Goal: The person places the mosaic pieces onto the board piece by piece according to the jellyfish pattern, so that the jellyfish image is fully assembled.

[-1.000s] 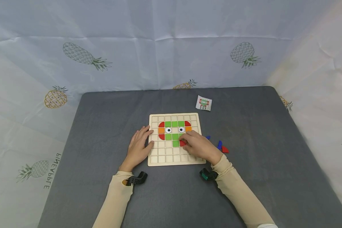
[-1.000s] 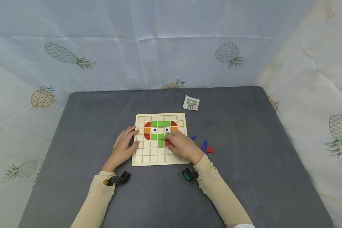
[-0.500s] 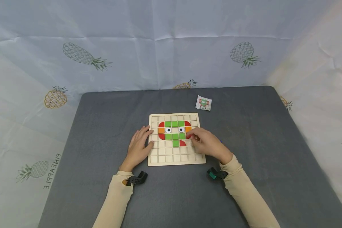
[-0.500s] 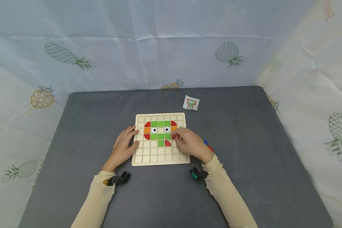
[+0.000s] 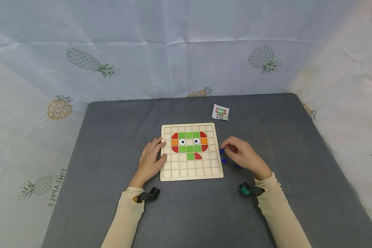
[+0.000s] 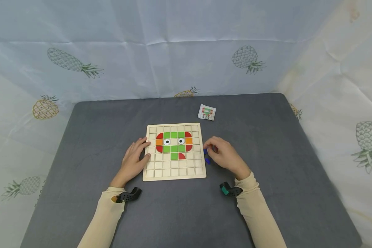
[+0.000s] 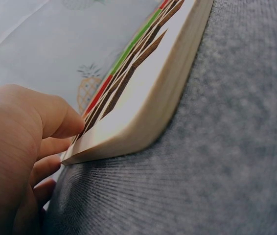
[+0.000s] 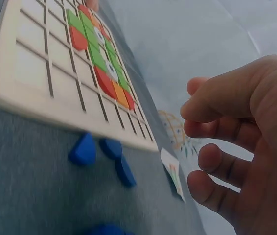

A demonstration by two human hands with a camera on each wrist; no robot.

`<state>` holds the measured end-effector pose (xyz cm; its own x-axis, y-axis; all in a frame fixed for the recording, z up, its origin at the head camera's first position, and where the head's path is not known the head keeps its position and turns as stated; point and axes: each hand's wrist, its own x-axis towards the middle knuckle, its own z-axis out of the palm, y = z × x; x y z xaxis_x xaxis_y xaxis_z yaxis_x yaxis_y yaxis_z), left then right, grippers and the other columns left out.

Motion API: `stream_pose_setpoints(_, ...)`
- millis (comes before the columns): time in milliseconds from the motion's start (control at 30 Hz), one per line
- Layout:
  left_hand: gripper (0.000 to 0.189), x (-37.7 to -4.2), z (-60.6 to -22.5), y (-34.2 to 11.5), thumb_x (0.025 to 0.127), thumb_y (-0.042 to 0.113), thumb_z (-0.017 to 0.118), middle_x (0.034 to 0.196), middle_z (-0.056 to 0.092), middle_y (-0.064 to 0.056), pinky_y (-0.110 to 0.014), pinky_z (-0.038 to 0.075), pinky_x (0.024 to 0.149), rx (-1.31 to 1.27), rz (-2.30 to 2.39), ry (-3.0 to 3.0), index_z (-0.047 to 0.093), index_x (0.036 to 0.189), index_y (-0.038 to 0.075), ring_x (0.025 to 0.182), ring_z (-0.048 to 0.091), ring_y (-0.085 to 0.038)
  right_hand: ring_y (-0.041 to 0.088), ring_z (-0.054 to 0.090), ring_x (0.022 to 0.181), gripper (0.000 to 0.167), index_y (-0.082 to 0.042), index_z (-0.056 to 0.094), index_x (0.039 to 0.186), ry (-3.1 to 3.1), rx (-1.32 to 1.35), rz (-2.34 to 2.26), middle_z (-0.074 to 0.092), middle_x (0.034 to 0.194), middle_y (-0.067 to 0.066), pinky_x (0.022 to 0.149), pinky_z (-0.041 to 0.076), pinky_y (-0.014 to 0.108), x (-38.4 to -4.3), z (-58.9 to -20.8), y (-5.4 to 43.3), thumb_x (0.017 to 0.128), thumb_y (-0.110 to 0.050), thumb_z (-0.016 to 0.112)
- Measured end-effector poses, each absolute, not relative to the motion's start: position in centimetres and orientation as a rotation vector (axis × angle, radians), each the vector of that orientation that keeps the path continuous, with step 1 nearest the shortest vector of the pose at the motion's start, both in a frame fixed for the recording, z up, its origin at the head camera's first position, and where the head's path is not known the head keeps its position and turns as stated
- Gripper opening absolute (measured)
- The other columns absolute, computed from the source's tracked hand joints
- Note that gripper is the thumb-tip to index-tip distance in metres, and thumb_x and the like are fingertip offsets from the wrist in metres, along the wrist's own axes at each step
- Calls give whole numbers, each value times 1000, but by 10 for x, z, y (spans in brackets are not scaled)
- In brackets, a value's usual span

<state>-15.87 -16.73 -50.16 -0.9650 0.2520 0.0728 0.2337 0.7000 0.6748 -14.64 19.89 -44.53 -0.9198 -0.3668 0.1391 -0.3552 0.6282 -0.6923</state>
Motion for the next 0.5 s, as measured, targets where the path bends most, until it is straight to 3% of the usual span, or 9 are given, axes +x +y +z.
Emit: stream_pose_setpoints(500,50,-158,-501,-167,98,17,60,164,36,-8,-47,8,132,402,1139,2868,52,146,8,157,22,-28,16,54,76,18,-3,67,117,2914,-339,-1076,65,102,9,60,46,24,-130,-450,240,100,-5,59)
